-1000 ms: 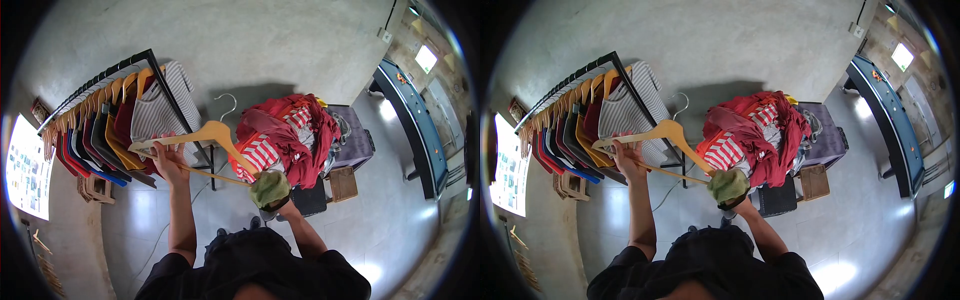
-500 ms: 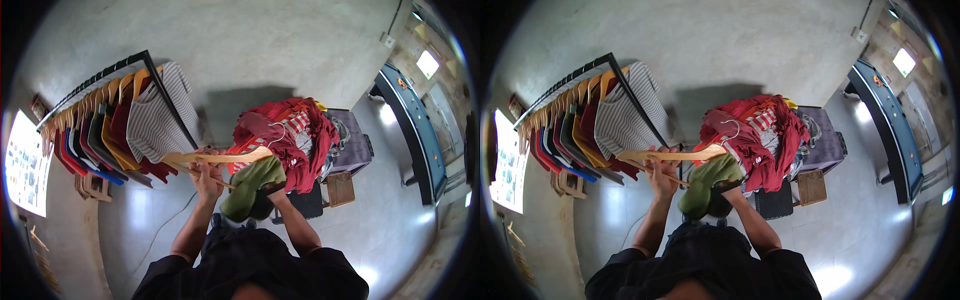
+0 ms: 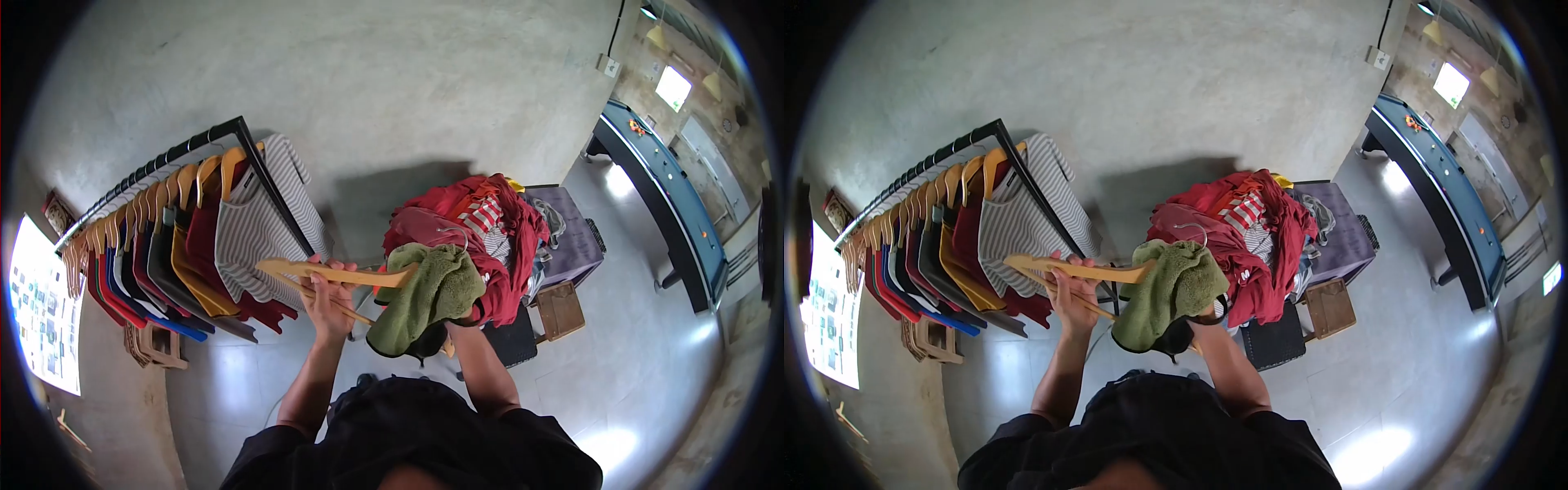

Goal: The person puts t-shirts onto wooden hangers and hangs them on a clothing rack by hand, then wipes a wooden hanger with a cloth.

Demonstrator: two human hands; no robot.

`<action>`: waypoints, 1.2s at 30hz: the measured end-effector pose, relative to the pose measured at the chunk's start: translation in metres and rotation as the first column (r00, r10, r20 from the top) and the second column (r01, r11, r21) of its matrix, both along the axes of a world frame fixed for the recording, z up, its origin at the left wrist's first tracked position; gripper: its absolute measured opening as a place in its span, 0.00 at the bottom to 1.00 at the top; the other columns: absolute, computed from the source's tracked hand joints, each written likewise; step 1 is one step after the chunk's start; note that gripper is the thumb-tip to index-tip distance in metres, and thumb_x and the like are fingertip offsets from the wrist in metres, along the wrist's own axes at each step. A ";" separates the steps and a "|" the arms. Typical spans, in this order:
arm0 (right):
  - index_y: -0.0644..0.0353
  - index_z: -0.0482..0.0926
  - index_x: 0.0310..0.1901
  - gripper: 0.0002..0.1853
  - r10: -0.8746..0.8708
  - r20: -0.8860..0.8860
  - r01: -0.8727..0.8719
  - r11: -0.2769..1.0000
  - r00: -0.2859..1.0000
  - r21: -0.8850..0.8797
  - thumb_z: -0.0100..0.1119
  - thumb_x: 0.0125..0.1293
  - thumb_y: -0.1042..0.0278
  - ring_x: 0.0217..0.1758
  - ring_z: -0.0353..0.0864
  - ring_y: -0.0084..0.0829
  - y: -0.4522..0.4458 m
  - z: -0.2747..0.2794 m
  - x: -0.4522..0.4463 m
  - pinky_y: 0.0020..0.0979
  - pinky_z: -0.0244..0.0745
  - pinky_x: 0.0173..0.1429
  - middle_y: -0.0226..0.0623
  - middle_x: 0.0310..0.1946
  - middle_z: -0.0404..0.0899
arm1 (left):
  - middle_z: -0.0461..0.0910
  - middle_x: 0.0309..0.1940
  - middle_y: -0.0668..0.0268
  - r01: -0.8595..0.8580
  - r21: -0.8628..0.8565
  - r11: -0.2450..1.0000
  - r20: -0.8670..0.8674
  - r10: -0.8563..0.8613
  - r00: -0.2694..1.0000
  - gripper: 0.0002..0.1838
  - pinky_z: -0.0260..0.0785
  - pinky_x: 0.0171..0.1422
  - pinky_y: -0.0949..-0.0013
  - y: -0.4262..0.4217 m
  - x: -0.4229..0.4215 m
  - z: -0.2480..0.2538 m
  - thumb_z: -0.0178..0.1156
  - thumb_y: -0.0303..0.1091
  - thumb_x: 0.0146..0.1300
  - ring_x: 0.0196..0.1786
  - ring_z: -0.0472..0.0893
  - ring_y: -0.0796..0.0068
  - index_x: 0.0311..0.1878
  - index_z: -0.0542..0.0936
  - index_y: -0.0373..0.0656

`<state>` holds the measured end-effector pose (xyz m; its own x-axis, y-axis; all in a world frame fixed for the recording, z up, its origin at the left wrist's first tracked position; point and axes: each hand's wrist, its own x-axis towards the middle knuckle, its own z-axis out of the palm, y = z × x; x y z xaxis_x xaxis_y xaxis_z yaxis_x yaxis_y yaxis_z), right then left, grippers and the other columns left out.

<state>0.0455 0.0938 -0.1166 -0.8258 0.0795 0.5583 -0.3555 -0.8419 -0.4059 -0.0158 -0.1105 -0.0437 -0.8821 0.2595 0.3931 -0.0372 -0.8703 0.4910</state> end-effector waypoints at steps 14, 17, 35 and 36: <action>0.54 0.69 0.67 0.24 -0.170 -0.030 0.169 0.985 0.985 -0.025 0.50 0.74 0.55 0.66 0.72 0.42 0.039 0.019 0.021 0.46 0.68 0.71 0.40 0.65 0.71 | 0.77 0.44 0.57 0.028 -0.044 0.999 -0.277 -0.039 0.960 0.18 0.74 0.58 0.36 -0.026 -0.019 -0.014 0.52 0.40 0.75 0.50 0.80 0.55 0.64 0.66 0.50; 0.57 0.69 0.67 0.24 -0.031 0.060 0.027 0.997 0.998 0.070 0.50 0.74 0.55 0.67 0.72 0.42 0.047 0.050 0.031 0.46 0.66 0.72 0.42 0.65 0.71 | 0.78 0.43 0.54 0.100 -0.044 0.994 -0.271 -0.108 0.957 0.18 0.73 0.59 0.41 -0.035 -0.027 -0.010 0.52 0.37 0.74 0.49 0.80 0.56 0.63 0.66 0.45; 0.55 0.65 0.69 0.26 -0.824 -0.035 0.523 0.325 0.565 0.788 0.47 0.75 0.53 0.70 0.67 0.40 -0.051 0.002 0.013 0.45 0.62 0.74 0.41 0.70 0.65 | 0.77 0.45 0.57 0.063 0.057 0.996 -0.039 -0.061 0.997 0.17 0.77 0.57 0.44 -0.023 -0.030 0.014 0.50 0.39 0.75 0.49 0.82 0.57 0.63 0.65 0.46; 0.55 0.65 0.69 0.26 -0.644 0.031 0.542 0.668 0.764 0.510 0.46 0.74 0.53 0.71 0.66 0.40 -0.048 -0.013 0.007 0.45 0.61 0.74 0.41 0.70 0.64 | 0.77 0.45 0.57 0.038 0.041 0.998 -0.035 -0.037 0.999 0.17 0.77 0.57 0.44 -0.022 -0.033 0.016 0.50 0.39 0.75 0.49 0.82 0.57 0.62 0.64 0.46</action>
